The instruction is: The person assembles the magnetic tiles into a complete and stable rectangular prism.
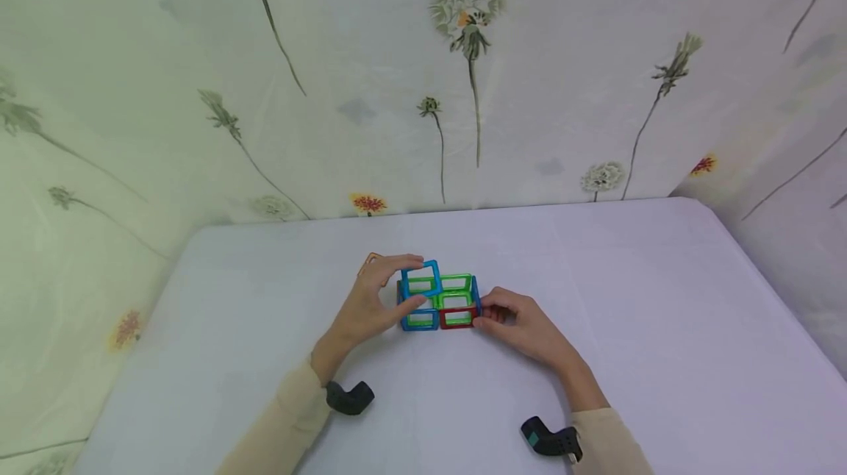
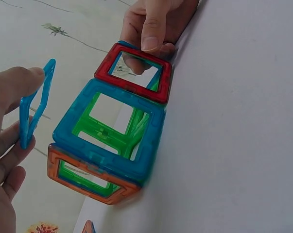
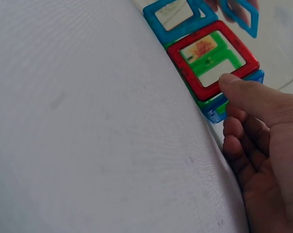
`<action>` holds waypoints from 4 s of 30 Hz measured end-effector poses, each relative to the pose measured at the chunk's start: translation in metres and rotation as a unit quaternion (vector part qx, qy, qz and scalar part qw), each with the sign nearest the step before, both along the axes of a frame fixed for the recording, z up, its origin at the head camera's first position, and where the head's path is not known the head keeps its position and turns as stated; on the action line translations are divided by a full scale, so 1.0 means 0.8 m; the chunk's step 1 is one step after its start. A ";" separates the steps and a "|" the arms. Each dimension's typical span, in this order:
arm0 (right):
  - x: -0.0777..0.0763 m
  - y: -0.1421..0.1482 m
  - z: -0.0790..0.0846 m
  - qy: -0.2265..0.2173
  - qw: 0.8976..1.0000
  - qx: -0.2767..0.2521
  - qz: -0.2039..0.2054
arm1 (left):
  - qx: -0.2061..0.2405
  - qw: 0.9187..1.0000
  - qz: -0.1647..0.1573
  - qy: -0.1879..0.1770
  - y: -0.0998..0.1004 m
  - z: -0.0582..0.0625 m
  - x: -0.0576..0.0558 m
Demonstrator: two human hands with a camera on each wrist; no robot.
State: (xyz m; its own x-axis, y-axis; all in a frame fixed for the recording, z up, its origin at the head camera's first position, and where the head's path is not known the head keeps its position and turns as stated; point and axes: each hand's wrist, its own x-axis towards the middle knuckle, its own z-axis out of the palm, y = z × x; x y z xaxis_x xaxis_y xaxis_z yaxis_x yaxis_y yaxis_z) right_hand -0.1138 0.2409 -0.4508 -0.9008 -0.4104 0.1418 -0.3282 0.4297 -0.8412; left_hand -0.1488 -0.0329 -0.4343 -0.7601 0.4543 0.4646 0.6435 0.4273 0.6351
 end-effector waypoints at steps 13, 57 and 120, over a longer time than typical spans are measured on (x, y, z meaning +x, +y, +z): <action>0.000 0.000 0.002 0.003 1.000 -0.010 0.010 | -0.010 0.999 -0.040 0.001 0.018 0.002 -0.003; 0.000 0.003 -0.003 0.033 0.998 -0.033 0.034 | -0.091 0.994 -0.039 0.039 0.055 0.003 0.000; -0.010 0.009 -0.033 0.013 1.000 -0.003 0.002 | -0.010 0.993 0.117 -0.034 -0.018 -0.021 -0.035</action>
State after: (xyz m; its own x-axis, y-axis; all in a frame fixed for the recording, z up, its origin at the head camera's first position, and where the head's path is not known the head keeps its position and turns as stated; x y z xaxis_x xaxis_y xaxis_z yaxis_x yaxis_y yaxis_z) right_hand -0.1214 0.2478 -0.4773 -0.8953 -0.4125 0.1682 -0.3519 0.4236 -0.8347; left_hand -0.1768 -0.0469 -0.4514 -0.8748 0.2708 0.4017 0.4818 0.5728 0.6632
